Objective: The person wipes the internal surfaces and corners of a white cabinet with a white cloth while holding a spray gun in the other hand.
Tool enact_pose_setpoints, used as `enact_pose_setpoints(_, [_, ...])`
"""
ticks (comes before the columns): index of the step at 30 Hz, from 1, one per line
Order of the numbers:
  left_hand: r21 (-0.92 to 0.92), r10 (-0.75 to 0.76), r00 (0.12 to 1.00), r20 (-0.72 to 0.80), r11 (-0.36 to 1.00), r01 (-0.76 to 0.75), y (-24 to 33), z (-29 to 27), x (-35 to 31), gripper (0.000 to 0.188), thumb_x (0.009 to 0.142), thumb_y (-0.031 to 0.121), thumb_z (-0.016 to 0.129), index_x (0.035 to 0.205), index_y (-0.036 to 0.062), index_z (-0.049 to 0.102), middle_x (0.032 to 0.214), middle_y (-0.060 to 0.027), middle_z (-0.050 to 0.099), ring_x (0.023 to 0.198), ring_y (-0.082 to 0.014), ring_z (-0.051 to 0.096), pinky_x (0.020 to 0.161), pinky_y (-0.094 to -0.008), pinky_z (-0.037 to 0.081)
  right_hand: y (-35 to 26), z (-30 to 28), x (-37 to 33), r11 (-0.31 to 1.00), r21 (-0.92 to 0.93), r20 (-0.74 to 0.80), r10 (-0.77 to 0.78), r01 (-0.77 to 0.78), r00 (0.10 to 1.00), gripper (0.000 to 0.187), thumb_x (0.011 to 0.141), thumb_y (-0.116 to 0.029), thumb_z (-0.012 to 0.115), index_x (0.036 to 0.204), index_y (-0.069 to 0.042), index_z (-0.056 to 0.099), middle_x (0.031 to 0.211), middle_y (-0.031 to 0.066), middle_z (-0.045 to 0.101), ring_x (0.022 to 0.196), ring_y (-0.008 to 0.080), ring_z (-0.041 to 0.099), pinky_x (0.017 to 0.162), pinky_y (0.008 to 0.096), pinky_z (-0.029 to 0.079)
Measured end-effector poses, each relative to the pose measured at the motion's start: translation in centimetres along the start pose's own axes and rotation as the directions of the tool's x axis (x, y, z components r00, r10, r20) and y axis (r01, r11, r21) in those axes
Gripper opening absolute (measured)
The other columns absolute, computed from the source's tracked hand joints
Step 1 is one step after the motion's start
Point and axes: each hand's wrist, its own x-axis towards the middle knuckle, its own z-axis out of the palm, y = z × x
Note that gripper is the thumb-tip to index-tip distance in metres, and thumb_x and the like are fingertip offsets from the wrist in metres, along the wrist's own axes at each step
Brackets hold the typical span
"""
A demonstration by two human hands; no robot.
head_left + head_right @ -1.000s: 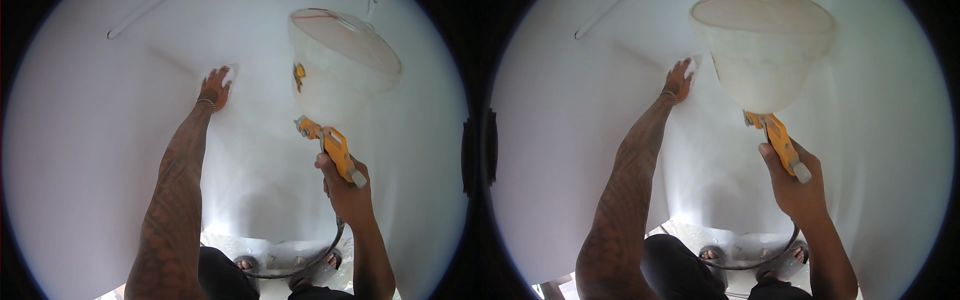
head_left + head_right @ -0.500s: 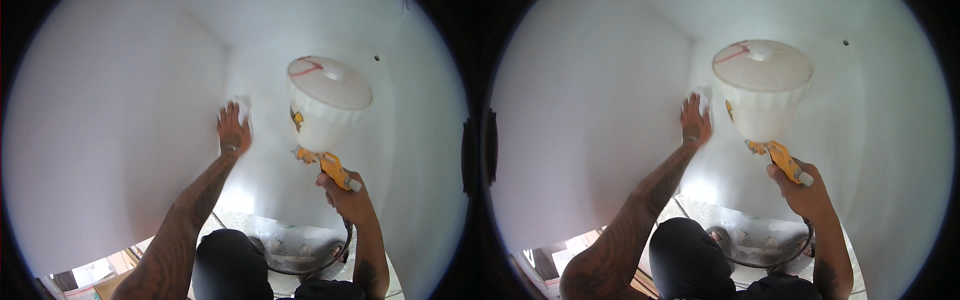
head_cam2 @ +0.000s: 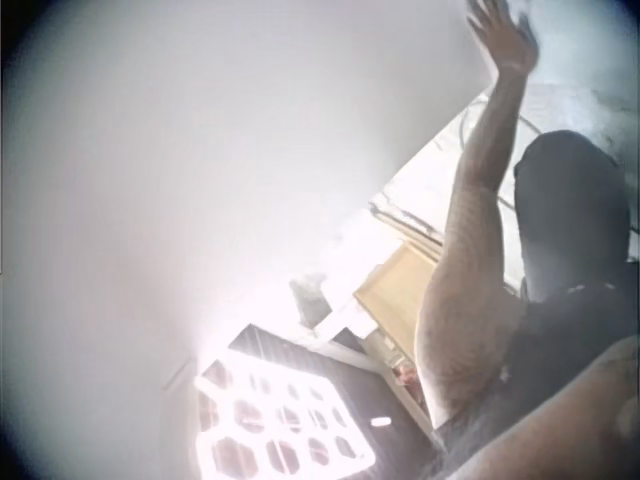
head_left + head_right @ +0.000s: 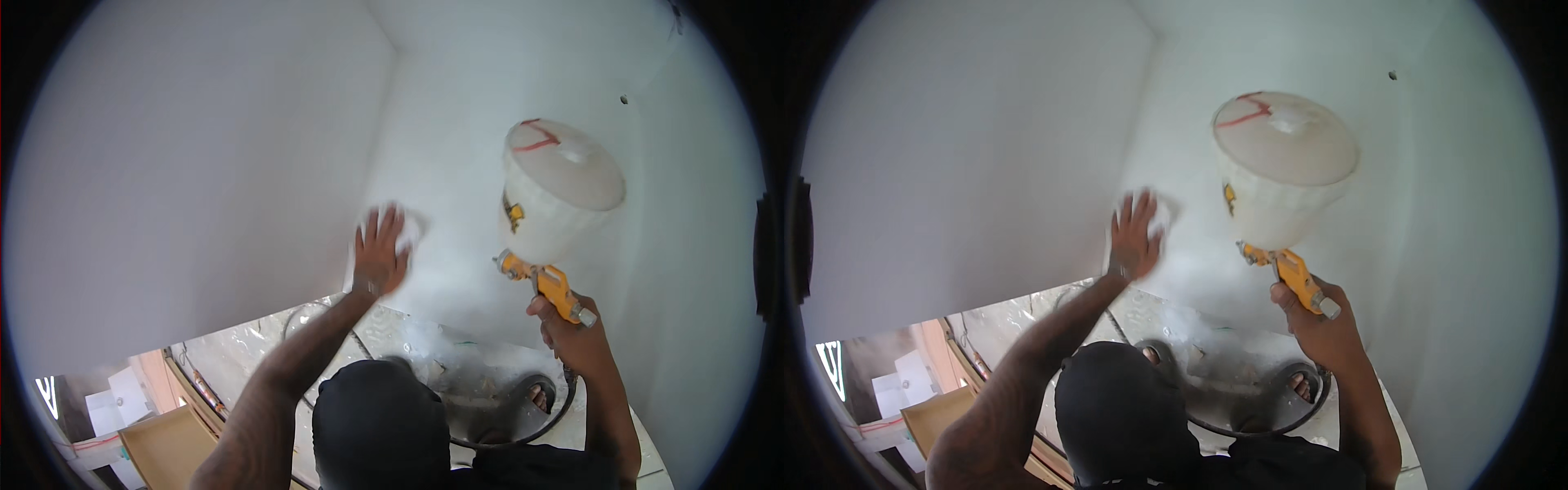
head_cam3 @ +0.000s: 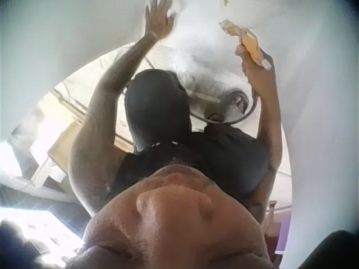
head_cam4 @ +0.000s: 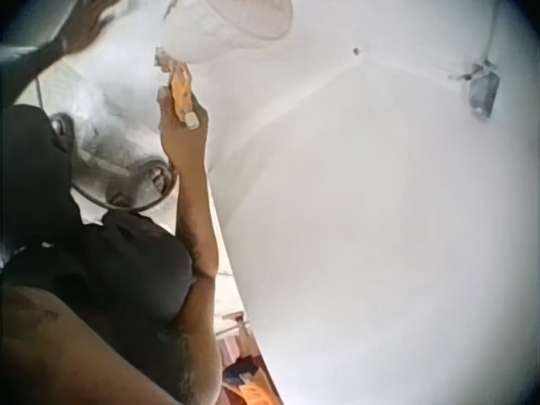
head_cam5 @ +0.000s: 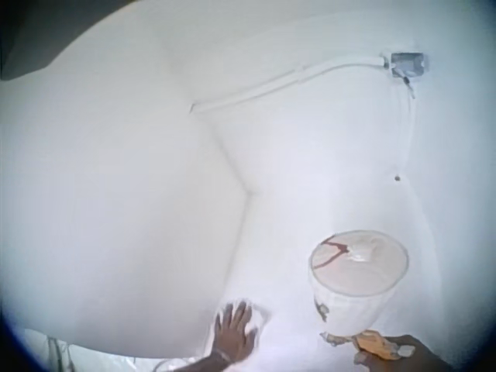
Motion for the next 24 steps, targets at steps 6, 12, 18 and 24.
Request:
enact_pose_setpoints(6, [0.072,-0.112,0.988,-0.109,0.990,0.121,3.0,-0.2,13.5,0.061,0.104,0.041,0.041,0.158,0.0147,0.030,0.166,-0.0073,0.023,0.152,-0.0364,0.018,0.121,-0.0584,0.017,0.2,-0.2,-2.3,0.981,-0.003,-0.163,-0.192,0.194,0.968,0.037,0.099,-0.039,0.066,0.091,-0.004,0.065,0.062,-0.0030,0.051,0.056,0.0068,0.051,0.053,0.0249,0.042])
enact_pose_setpoints(12, [0.009,0.425,0.903,0.056,0.904,-0.427,8.7,-0.3,-0.5,0.065,0.097,0.044,0.057,0.154,0.0172,0.040,0.163,-0.0082,0.031,0.149,-0.0364,0.027,0.118,-0.0618,0.023,1.6,-0.5,-4.9,0.981,0.034,-0.140,-0.186,0.192,0.973,0.036,0.099,-0.038,0.066,0.093,-0.003,0.066,0.061,-0.0021,0.052,0.054,0.0076,0.051,0.053,0.0260,0.042])
enact_pose_setpoints(18, [0.000,0.447,0.855,0.264,0.886,-0.463,4.4,-1.6,-2.8,0.068,0.097,0.041,0.059,0.156,0.0173,0.036,0.165,-0.0055,0.027,0.151,-0.0366,0.025,0.119,-0.0614,0.023,1.5,0.2,-6.4,0.988,-0.026,-0.100,-0.154,0.152,0.983,0.038,0.097,-0.039,0.069,0.093,-0.002,0.066,0.064,-0.0006,0.055,0.056,0.0081,0.052,0.054,0.0260,0.043])
enact_pose_setpoints(24, [0.041,0.001,0.981,-0.194,0.999,0.007,5.6,2.2,11.0,0.059,0.101,0.043,0.044,0.154,0.0164,0.037,0.164,-0.0064,0.028,0.150,-0.0394,0.021,0.118,-0.0639,0.019,3.7,0.4,-8.6,0.968,-0.110,-0.387,-0.249,0.224,0.888,0.030,0.101,-0.030,0.064,0.094,0.000,0.065,0.058,-0.0013,0.049,0.047,0.0063,0.045,0.043,0.0236,0.036])
